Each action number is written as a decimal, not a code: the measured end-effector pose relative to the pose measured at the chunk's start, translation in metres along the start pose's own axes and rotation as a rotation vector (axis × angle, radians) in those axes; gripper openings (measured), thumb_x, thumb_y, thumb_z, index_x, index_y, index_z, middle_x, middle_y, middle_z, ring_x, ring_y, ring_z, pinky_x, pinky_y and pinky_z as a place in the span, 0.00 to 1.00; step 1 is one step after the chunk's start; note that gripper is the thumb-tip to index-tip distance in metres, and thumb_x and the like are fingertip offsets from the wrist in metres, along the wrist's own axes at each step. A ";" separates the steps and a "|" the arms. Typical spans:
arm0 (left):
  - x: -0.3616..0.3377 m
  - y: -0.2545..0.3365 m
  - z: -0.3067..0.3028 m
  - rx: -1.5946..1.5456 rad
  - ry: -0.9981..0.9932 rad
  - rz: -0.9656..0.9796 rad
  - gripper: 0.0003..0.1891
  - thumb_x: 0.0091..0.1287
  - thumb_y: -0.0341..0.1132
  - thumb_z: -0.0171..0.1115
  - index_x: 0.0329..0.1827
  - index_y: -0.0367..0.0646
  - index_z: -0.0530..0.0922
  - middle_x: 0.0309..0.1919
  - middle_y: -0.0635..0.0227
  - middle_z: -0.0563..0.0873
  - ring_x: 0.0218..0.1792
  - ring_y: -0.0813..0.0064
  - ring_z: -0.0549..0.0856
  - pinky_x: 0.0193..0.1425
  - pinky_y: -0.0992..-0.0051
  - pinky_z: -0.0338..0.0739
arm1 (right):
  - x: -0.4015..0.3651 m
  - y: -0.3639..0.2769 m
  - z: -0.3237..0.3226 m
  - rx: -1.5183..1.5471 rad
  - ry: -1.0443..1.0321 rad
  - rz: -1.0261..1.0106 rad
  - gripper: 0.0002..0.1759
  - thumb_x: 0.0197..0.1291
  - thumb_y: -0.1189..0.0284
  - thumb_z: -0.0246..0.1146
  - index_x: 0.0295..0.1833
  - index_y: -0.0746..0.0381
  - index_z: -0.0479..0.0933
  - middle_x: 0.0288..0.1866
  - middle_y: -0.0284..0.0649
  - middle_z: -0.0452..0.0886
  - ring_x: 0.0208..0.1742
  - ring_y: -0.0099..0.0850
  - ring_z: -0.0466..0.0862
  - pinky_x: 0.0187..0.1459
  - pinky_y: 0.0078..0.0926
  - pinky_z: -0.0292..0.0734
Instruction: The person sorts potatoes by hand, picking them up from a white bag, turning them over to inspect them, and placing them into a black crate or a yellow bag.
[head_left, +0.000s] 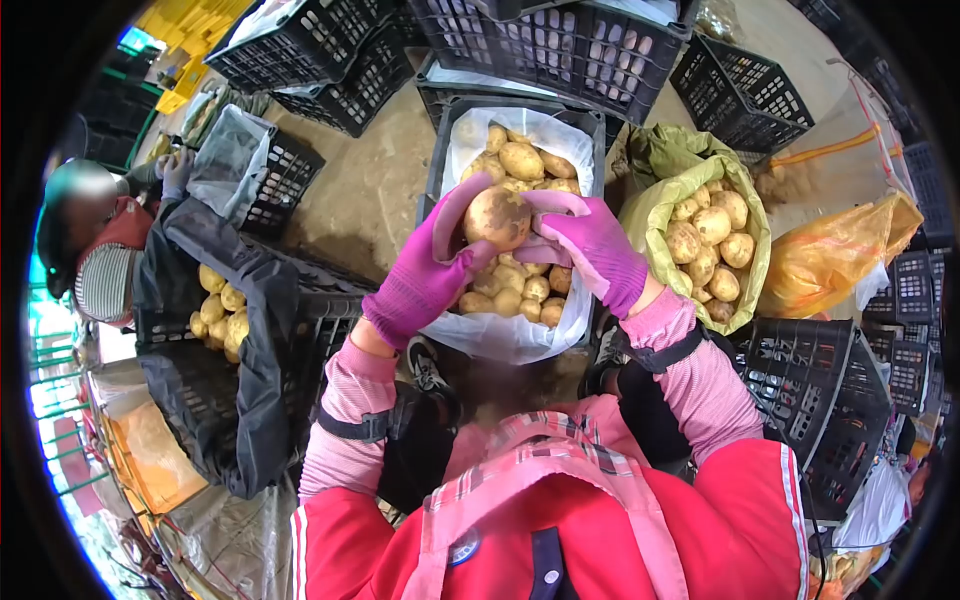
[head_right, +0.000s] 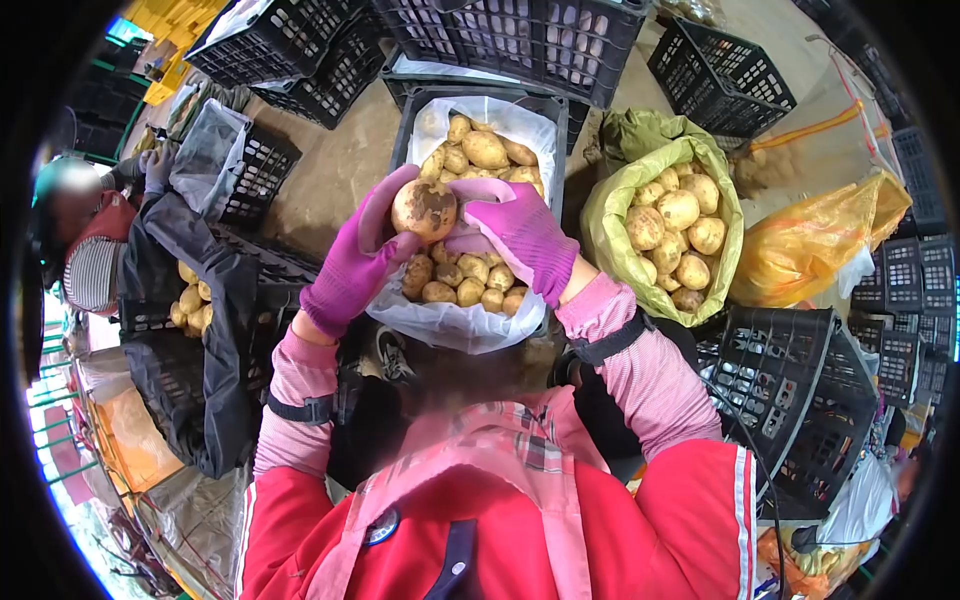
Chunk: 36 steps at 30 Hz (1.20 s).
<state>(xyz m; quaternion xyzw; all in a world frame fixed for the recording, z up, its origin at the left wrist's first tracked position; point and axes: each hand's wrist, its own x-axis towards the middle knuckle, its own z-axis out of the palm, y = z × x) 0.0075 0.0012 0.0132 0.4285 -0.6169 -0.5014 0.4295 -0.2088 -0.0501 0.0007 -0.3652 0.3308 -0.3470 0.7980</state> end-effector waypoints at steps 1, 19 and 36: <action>-0.001 -0.002 -0.002 -0.027 -0.003 -0.013 0.33 0.72 0.37 0.64 0.78 0.40 0.62 0.70 0.58 0.72 0.72 0.69 0.71 0.73 0.70 0.66 | 0.001 -0.002 0.000 0.036 -0.005 0.022 0.24 0.69 0.74 0.60 0.67 0.73 0.70 0.59 0.50 0.79 0.57 0.38 0.84 0.59 0.37 0.85; 0.005 -0.004 0.019 0.604 0.109 0.173 0.35 0.59 0.24 0.66 0.74 0.43 0.68 0.66 0.52 0.75 0.69 0.51 0.74 0.71 0.61 0.71 | -0.002 0.001 0.011 -0.157 0.033 0.064 0.32 0.69 0.66 0.64 0.72 0.71 0.66 0.60 0.47 0.78 0.58 0.33 0.83 0.58 0.29 0.83; 0.002 -0.004 0.023 0.649 0.108 0.206 0.37 0.58 0.22 0.65 0.74 0.44 0.68 0.67 0.52 0.74 0.67 0.49 0.75 0.69 0.62 0.73 | 0.006 0.012 -0.004 0.150 -0.071 0.118 0.28 0.70 0.69 0.61 0.71 0.69 0.67 0.56 0.46 0.79 0.51 0.38 0.86 0.56 0.35 0.85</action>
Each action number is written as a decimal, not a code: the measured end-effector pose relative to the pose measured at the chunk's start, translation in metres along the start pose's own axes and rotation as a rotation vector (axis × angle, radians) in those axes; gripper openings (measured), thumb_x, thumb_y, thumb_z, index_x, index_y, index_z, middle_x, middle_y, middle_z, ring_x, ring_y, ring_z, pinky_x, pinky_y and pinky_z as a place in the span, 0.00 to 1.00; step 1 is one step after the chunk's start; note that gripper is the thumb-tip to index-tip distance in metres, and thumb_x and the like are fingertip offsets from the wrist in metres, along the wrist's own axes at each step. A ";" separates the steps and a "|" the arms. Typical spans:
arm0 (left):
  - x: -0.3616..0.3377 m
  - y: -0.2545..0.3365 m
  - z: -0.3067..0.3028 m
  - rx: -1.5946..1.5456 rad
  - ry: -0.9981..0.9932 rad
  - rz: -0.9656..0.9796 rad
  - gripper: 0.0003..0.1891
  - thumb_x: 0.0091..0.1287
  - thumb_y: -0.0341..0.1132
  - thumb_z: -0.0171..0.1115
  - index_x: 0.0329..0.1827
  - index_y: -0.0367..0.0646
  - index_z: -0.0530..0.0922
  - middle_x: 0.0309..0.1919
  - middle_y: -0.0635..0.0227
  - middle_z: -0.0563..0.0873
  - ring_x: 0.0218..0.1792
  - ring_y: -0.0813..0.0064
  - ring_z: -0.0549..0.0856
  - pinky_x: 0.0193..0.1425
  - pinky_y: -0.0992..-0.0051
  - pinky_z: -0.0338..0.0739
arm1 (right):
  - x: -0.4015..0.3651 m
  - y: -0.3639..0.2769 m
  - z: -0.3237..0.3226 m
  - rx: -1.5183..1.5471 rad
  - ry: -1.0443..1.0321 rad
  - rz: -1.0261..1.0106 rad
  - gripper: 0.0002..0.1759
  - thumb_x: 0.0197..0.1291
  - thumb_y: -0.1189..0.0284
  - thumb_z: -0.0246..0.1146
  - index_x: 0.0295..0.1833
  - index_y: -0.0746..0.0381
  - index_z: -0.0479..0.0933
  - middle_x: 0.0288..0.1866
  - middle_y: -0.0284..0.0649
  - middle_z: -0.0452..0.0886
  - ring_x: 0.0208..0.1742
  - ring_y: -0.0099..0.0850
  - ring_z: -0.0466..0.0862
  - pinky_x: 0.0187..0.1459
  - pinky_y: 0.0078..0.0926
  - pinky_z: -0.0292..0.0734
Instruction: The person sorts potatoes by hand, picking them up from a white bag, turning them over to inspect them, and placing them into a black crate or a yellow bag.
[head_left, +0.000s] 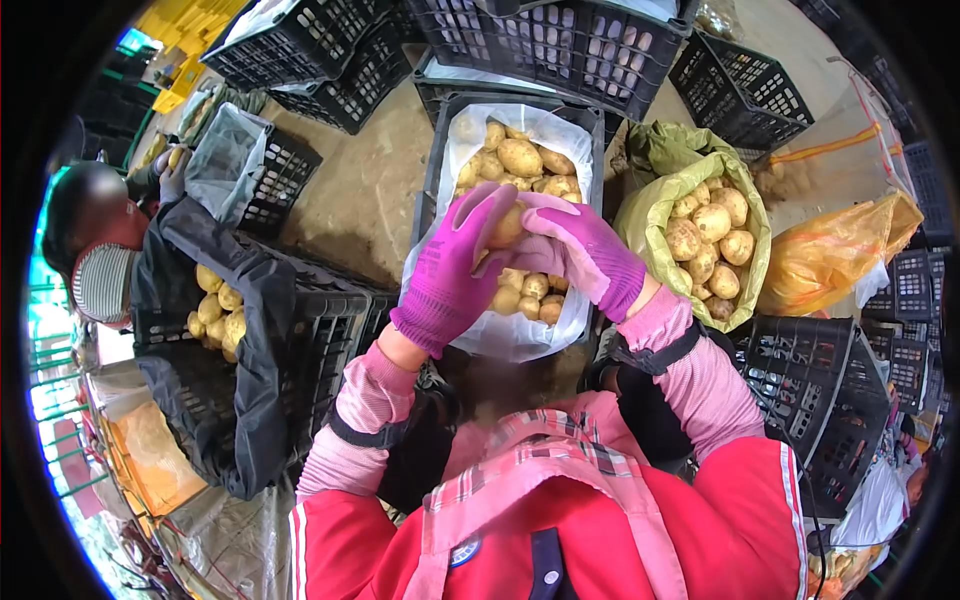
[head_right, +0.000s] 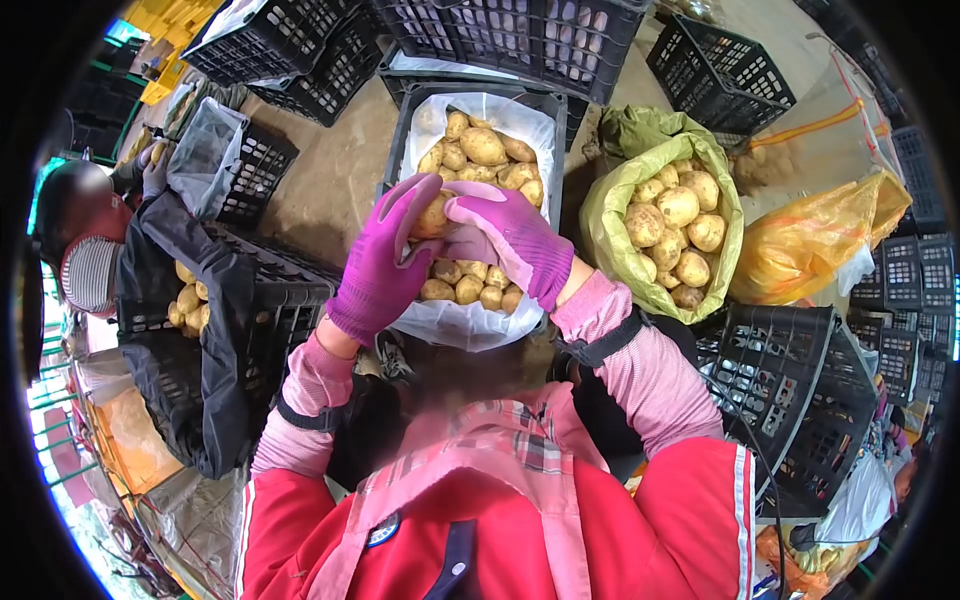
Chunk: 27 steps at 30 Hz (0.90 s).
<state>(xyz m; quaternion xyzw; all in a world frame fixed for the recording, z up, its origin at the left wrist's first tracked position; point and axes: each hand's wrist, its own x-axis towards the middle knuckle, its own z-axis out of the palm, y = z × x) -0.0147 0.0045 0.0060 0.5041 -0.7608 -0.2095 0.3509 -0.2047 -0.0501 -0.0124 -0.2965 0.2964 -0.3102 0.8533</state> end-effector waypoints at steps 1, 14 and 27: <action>0.000 -0.002 0.002 -0.007 0.000 -0.005 0.36 0.59 0.22 0.65 0.74 0.44 0.67 0.67 0.52 0.74 0.67 0.49 0.75 0.69 0.62 0.73 | -0.004 0.001 0.001 -0.093 0.027 -0.066 0.28 0.70 0.69 0.60 0.71 0.69 0.67 0.57 0.47 0.79 0.53 0.38 0.86 0.56 0.35 0.85; 0.004 -0.014 -0.032 -1.234 0.038 -0.419 0.35 0.70 0.28 0.58 0.79 0.43 0.56 0.69 0.60 0.71 0.68 0.63 0.74 0.71 0.59 0.74 | -0.010 0.008 -0.002 -1.142 -0.650 0.111 0.18 0.61 0.67 0.62 0.54 0.60 0.84 0.44 0.44 0.88 0.42 0.34 0.89 0.49 0.32 0.83; 0.004 -0.003 -0.011 -1.372 -0.080 -0.487 0.29 0.77 0.36 0.55 0.80 0.49 0.58 0.63 0.65 0.76 0.58 0.75 0.80 0.61 0.74 0.77 | -0.009 -0.005 0.030 -0.951 0.090 -0.505 0.40 0.59 0.59 0.74 0.74 0.61 0.67 0.58 0.50 0.82 0.62 0.37 0.83 0.63 0.31 0.75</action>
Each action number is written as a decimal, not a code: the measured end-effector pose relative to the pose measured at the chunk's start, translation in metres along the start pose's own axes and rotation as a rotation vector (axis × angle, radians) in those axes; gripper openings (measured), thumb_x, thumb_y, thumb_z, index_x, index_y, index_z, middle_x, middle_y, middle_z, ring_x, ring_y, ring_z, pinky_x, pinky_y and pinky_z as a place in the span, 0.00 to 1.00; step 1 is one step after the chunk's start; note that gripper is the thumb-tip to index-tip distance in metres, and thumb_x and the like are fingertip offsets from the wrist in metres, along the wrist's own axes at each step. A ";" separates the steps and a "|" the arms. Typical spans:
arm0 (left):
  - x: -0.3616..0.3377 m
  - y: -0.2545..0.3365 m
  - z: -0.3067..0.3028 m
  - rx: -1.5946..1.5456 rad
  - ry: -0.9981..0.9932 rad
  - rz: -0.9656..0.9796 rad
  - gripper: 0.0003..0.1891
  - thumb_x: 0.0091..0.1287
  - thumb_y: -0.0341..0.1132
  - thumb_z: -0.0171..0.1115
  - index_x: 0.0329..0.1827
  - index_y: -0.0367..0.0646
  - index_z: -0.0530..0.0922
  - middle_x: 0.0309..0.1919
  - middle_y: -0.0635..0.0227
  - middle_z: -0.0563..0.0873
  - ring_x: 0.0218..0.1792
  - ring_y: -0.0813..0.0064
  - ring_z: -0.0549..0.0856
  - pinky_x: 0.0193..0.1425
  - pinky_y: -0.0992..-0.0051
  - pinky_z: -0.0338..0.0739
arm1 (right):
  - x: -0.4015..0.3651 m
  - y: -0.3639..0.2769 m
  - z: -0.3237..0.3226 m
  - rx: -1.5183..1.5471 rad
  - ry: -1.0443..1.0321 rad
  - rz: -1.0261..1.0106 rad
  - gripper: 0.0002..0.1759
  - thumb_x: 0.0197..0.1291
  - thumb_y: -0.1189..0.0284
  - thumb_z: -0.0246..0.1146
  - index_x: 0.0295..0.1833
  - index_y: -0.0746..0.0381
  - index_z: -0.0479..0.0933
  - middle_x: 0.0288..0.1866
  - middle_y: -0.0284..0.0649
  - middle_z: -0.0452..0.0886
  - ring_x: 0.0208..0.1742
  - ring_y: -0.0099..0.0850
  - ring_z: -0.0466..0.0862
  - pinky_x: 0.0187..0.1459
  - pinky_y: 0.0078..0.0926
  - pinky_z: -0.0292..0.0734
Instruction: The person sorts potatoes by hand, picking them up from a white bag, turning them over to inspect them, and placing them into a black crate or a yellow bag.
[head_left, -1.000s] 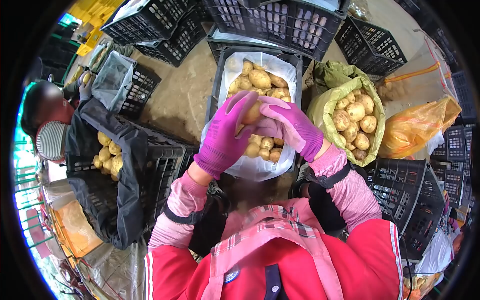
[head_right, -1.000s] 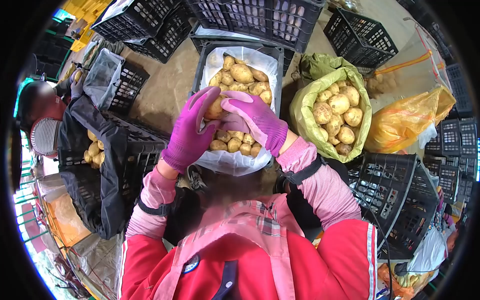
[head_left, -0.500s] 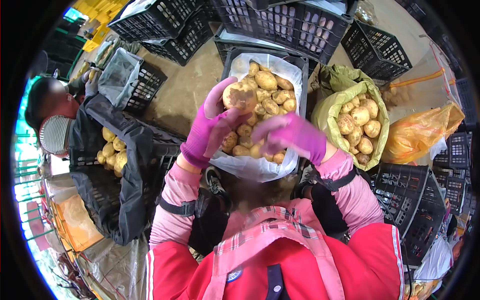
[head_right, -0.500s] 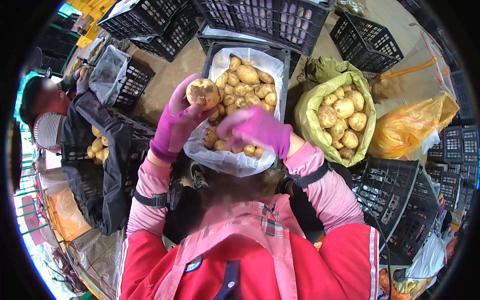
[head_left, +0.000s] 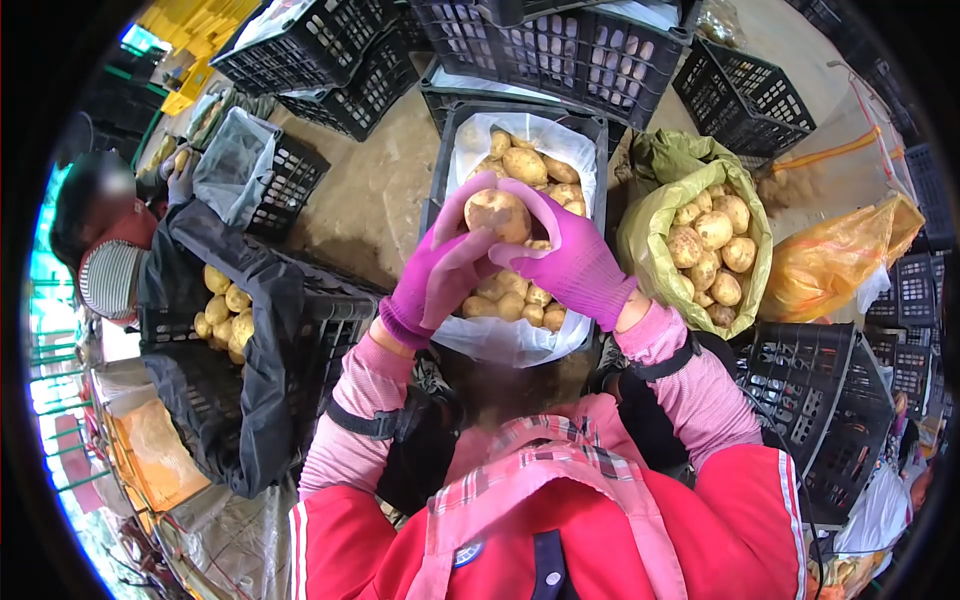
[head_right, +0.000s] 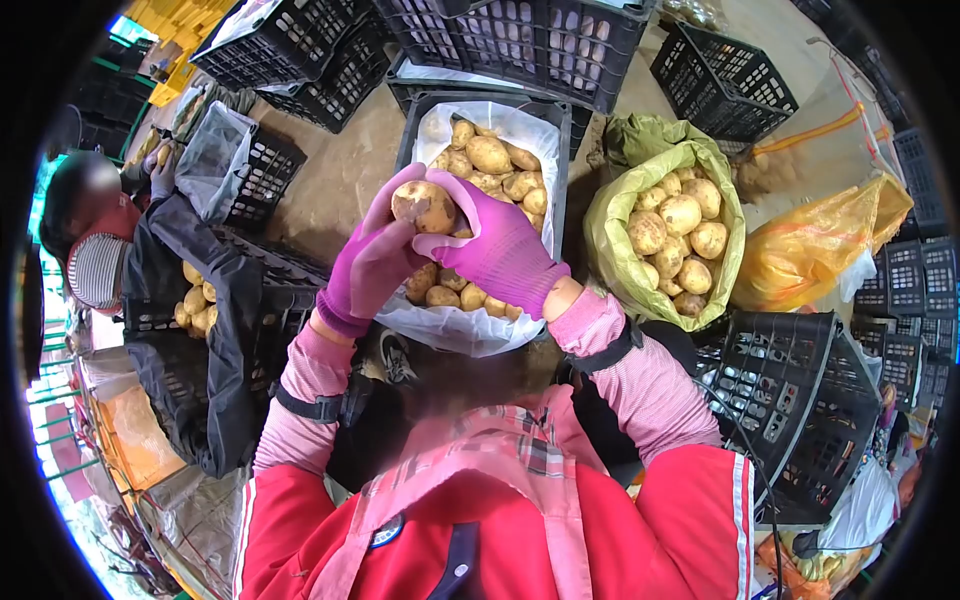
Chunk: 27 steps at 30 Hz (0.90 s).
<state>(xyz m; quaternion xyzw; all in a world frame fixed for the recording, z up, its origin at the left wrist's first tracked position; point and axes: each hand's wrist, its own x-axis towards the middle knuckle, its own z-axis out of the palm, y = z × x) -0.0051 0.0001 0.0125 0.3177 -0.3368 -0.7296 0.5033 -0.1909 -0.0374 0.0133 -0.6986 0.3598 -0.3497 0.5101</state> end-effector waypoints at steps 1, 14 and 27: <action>0.000 -0.004 -0.001 0.154 0.061 -0.016 0.29 0.78 0.39 0.55 0.79 0.49 0.58 0.62 0.64 0.76 0.56 0.76 0.81 0.58 0.75 0.78 | -0.001 -0.004 -0.001 -0.129 0.005 0.041 0.40 0.59 0.59 0.74 0.73 0.61 0.68 0.58 0.49 0.83 0.62 0.37 0.82 0.63 0.31 0.74; 0.005 -0.015 0.005 0.198 0.085 -0.038 0.29 0.80 0.52 0.49 0.78 0.48 0.59 0.57 0.63 0.78 0.53 0.74 0.83 0.55 0.73 0.82 | -0.005 0.010 0.001 -0.023 0.078 -0.003 0.27 0.71 0.61 0.62 0.71 0.61 0.72 0.62 0.49 0.81 0.63 0.38 0.83 0.61 0.30 0.77; 0.008 -0.023 -0.017 -0.016 0.128 0.005 0.38 0.70 0.34 0.67 0.78 0.39 0.56 0.71 0.52 0.70 0.66 0.57 0.77 0.65 0.59 0.77 | -0.005 0.031 0.021 -0.221 0.071 -0.225 0.20 0.69 0.62 0.62 0.62 0.58 0.73 0.56 0.45 0.80 0.57 0.45 0.83 0.56 0.39 0.77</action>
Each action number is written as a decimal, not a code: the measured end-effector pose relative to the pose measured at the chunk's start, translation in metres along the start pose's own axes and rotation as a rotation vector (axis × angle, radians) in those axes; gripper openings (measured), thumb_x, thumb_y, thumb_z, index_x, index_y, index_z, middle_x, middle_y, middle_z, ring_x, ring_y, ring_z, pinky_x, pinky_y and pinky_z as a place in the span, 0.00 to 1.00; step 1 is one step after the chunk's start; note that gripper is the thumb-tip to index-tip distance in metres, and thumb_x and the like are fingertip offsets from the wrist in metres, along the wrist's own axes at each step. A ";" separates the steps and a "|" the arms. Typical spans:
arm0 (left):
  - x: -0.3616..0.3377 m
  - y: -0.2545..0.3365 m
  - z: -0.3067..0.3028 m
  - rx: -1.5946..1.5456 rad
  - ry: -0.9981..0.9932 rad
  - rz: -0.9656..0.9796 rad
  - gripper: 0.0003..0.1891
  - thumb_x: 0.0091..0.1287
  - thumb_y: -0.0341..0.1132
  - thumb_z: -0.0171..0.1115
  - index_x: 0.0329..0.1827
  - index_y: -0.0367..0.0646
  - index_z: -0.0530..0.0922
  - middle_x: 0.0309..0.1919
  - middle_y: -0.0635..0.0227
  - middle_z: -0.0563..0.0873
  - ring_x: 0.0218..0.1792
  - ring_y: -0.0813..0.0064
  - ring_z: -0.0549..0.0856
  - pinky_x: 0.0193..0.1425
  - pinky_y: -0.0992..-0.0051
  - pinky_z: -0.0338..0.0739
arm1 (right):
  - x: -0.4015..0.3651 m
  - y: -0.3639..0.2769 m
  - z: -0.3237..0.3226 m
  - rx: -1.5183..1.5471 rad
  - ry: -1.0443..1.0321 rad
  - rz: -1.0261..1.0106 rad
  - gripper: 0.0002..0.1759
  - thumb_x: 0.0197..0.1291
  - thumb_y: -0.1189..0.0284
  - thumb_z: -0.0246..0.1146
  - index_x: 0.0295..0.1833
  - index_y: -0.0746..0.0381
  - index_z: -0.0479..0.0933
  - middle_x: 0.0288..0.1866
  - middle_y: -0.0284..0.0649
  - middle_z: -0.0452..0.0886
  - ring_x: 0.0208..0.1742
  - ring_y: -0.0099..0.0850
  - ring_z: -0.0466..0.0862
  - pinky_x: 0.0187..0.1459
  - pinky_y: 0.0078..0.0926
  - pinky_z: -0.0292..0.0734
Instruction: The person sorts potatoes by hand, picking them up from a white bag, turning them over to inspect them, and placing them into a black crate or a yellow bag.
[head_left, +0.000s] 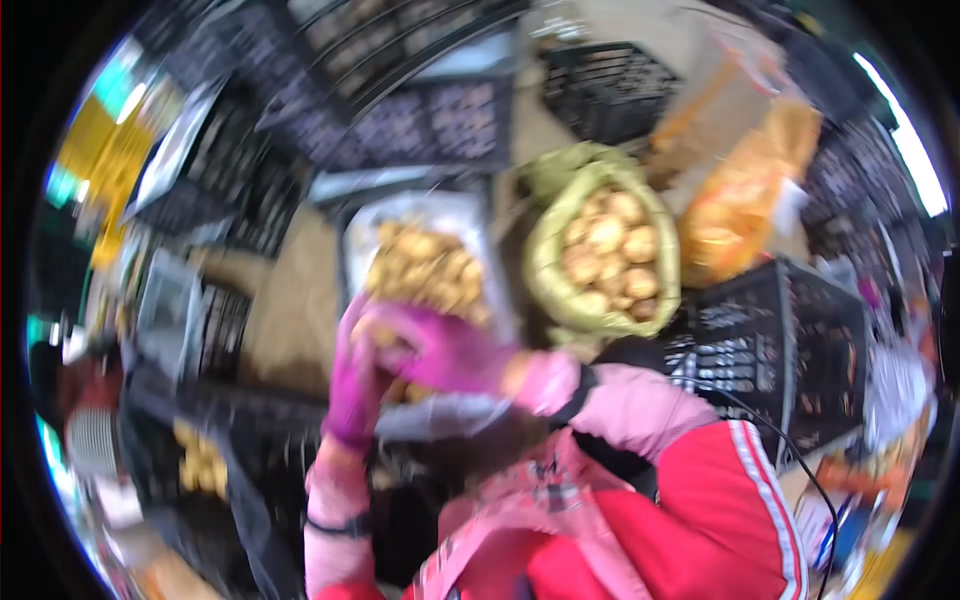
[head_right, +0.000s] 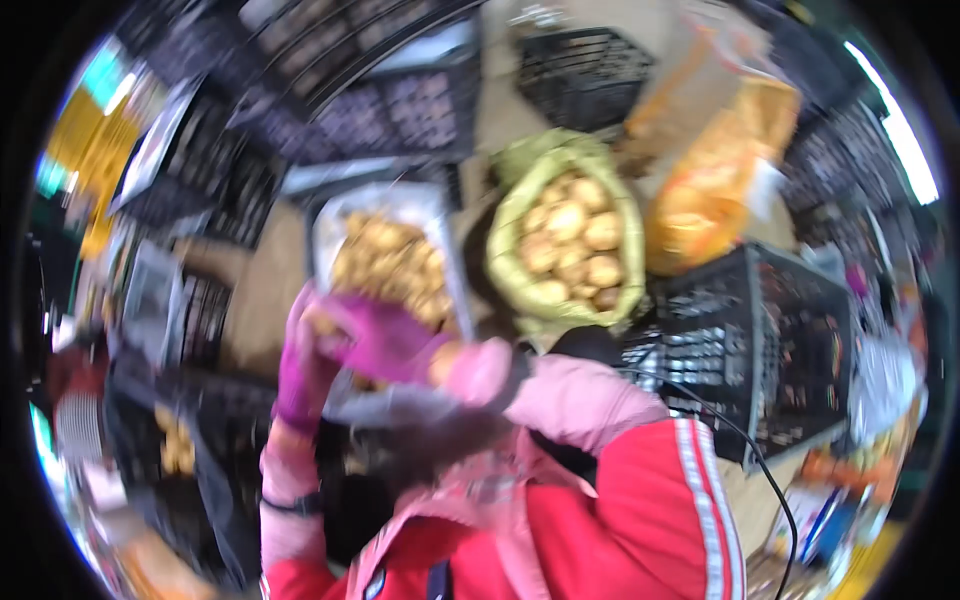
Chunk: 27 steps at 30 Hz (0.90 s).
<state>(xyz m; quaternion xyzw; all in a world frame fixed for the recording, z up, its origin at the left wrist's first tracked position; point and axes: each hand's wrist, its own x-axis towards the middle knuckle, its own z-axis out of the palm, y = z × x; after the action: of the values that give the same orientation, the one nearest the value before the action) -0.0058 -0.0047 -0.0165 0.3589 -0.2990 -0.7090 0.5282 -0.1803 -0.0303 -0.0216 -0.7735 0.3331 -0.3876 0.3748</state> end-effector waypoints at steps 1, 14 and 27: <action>0.001 -0.004 -0.005 0.145 0.001 0.019 0.34 0.73 0.42 0.59 0.77 0.41 0.57 0.68 0.54 0.72 0.63 0.59 0.78 0.63 0.61 0.78 | 0.004 -0.002 -0.002 0.048 -0.064 0.076 0.18 0.69 0.63 0.60 0.61 0.58 0.74 0.57 0.44 0.80 0.57 0.44 0.83 0.56 0.39 0.77; 0.012 -0.032 -0.022 0.628 0.266 0.202 0.24 0.72 0.29 0.57 0.70 0.37 0.65 0.52 0.61 0.80 0.49 0.74 0.82 0.46 0.76 0.81 | 0.002 -0.017 -0.023 0.064 -0.185 0.168 0.36 0.65 0.61 0.64 0.75 0.59 0.63 0.63 0.54 0.78 0.56 0.53 0.84 0.56 0.42 0.79; -0.001 -0.010 0.030 0.188 0.260 -0.022 0.19 0.79 0.49 0.48 0.54 0.43 0.76 0.38 0.68 0.85 0.32 0.73 0.86 0.35 0.72 0.79 | 0.002 -0.001 0.000 0.084 -0.075 0.214 0.29 0.67 0.58 0.60 0.69 0.61 0.66 0.59 0.54 0.78 0.58 0.52 0.81 0.55 0.44 0.77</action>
<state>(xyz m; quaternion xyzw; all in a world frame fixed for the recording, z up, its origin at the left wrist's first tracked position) -0.0356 0.0005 -0.0072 0.4990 -0.2894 -0.6310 0.5188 -0.1794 -0.0313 -0.0195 -0.7311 0.3832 -0.3297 0.4582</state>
